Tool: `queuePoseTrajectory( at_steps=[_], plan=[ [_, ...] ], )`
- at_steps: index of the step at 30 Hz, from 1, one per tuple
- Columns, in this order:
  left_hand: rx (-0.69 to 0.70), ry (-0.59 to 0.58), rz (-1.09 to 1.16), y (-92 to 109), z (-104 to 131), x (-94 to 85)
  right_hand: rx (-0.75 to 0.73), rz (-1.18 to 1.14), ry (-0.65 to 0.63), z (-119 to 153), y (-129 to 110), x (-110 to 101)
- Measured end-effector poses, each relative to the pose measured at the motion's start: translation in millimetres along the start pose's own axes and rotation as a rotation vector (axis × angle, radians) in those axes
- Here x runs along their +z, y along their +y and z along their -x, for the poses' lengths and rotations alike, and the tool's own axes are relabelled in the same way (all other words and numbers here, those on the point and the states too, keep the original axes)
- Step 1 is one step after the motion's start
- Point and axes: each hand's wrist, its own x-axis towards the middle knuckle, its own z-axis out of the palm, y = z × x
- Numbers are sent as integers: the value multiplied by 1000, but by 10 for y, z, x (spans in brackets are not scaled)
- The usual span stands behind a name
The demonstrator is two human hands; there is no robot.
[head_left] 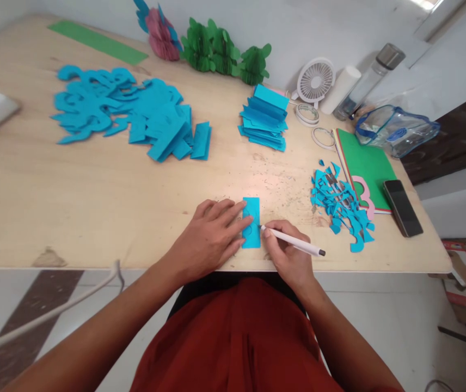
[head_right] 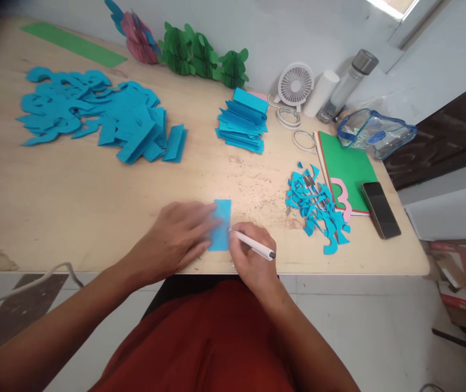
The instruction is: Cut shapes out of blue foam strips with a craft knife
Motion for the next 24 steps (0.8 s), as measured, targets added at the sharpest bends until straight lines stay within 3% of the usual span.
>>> queuePoseTrajectory(
  at_steps=[24],
  plan=[
    [-2,-23,-20,-5,9,10,-163,234,63,155,-41,4]
  ],
)
